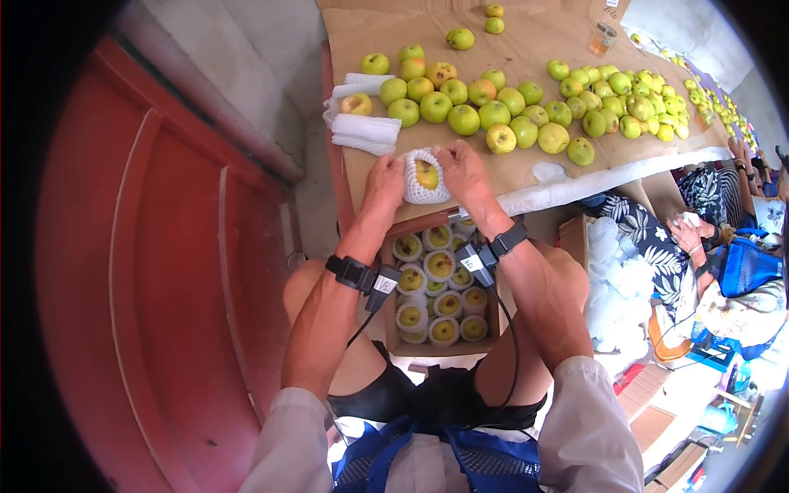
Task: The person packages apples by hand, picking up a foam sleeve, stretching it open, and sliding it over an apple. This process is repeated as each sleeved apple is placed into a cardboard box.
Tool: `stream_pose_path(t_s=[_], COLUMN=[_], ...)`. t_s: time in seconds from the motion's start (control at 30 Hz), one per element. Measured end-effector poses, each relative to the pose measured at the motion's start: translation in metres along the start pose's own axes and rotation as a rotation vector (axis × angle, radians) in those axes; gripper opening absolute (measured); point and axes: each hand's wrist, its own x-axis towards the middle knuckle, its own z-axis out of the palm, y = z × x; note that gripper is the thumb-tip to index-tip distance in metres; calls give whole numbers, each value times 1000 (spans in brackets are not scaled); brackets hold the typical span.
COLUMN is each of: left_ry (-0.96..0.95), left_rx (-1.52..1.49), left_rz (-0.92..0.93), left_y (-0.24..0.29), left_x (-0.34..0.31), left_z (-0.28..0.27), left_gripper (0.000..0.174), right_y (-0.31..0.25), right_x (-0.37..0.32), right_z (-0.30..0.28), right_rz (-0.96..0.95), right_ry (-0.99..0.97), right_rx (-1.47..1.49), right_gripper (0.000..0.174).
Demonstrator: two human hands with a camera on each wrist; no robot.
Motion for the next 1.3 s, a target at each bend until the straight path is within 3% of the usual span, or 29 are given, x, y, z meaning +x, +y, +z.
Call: stream_pose_path(t_s=[0.23,0.5,0.7,1.1,1.3], left_ry=[72,80,-16,-180,-196], left_rx=[66,17,-69,-336,-442], left_rz=[107,192,163,117,167], left_y=[-13,-5,-2,15,20], left_x=[5,-2,-10,-25,-26], left_z=[2,8,8,5,8], left_gripper=[28,27,26,21,21], right_y=[-8,-9,-23,-45,-56], right_x=[-10,-11,-15,-23,-27], right_z=[-4,1,-7,-25,-30], right_rz=[-12,-78,-198,-70,-143], right_ry=[70,167,178,115,119], right_rx=[65,380,470,609,565], right_gripper=[37,26,20,22,20])
